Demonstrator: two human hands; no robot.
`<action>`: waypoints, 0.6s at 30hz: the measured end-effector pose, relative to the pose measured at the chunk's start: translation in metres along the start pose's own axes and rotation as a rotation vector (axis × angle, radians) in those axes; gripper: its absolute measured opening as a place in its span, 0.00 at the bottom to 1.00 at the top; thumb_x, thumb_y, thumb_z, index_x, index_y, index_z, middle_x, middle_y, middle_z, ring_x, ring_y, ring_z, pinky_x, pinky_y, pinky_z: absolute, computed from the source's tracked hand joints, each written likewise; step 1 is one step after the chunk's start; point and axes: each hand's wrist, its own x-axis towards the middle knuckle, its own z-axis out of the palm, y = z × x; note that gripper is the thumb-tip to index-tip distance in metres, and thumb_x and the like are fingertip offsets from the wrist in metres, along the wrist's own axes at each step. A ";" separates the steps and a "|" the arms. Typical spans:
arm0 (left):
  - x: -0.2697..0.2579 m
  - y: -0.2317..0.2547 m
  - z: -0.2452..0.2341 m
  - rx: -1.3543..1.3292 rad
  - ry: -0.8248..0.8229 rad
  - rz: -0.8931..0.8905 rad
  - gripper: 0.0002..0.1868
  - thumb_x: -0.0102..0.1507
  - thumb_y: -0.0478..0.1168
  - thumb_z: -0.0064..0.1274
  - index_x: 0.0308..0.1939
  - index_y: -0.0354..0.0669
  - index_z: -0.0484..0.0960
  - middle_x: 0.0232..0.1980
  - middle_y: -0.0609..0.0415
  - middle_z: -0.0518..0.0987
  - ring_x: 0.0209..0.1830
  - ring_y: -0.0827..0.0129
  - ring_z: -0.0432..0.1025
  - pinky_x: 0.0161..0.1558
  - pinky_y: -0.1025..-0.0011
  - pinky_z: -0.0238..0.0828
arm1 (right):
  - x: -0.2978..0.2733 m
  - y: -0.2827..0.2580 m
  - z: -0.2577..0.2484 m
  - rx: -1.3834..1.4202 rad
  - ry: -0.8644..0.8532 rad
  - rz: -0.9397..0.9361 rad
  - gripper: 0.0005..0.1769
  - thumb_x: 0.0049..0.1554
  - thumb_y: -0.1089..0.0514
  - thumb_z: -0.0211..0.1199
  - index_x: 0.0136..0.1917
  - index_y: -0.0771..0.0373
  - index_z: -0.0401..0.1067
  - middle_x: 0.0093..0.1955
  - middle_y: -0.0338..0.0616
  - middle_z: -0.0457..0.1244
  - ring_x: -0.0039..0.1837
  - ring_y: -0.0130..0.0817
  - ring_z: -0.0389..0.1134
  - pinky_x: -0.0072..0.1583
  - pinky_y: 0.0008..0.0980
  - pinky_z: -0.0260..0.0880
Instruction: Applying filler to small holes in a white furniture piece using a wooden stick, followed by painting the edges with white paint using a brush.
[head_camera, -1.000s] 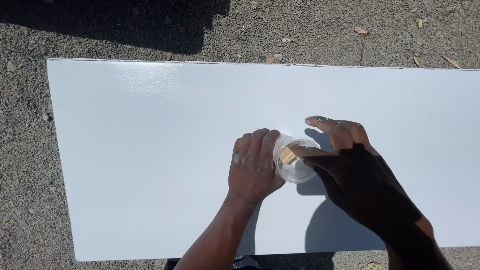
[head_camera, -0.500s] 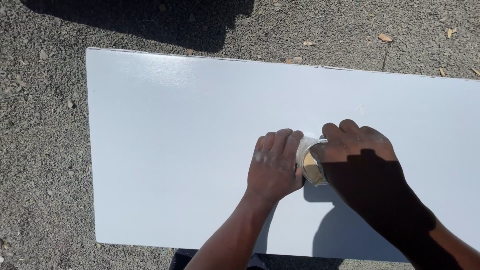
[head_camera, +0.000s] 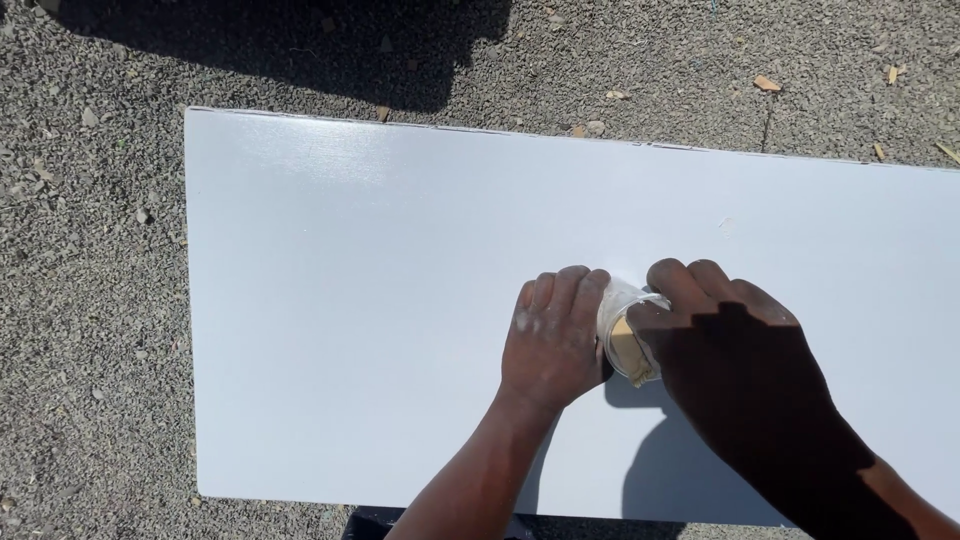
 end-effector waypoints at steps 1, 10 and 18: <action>0.000 -0.001 0.000 -0.009 -0.002 0.006 0.18 0.63 0.44 0.46 0.54 0.40 0.75 0.49 0.51 0.76 0.41 0.58 0.69 0.46 0.61 0.67 | -0.004 0.000 -0.002 -0.005 -0.004 0.009 0.11 0.45 0.63 0.66 0.37 0.47 0.71 0.45 0.33 0.61 0.44 0.36 0.65 0.40 0.36 0.69; 0.000 -0.002 0.000 0.034 -0.019 0.035 0.23 0.69 0.50 0.34 0.57 0.37 0.74 0.52 0.46 0.76 0.43 0.54 0.70 0.45 0.59 0.67 | -0.020 0.011 -0.035 0.716 -0.060 0.635 0.13 0.61 0.48 0.56 0.48 0.48 0.81 0.54 0.27 0.73 0.59 0.27 0.73 0.58 0.32 0.69; 0.001 0.000 0.001 0.045 -0.058 0.003 0.23 0.66 0.50 0.37 0.57 0.38 0.73 0.52 0.47 0.76 0.42 0.54 0.69 0.44 0.59 0.66 | -0.020 0.013 -0.026 1.043 -0.067 0.947 0.11 0.53 0.50 0.69 0.48 0.54 0.83 0.42 0.29 0.76 0.43 0.21 0.70 0.51 0.23 0.66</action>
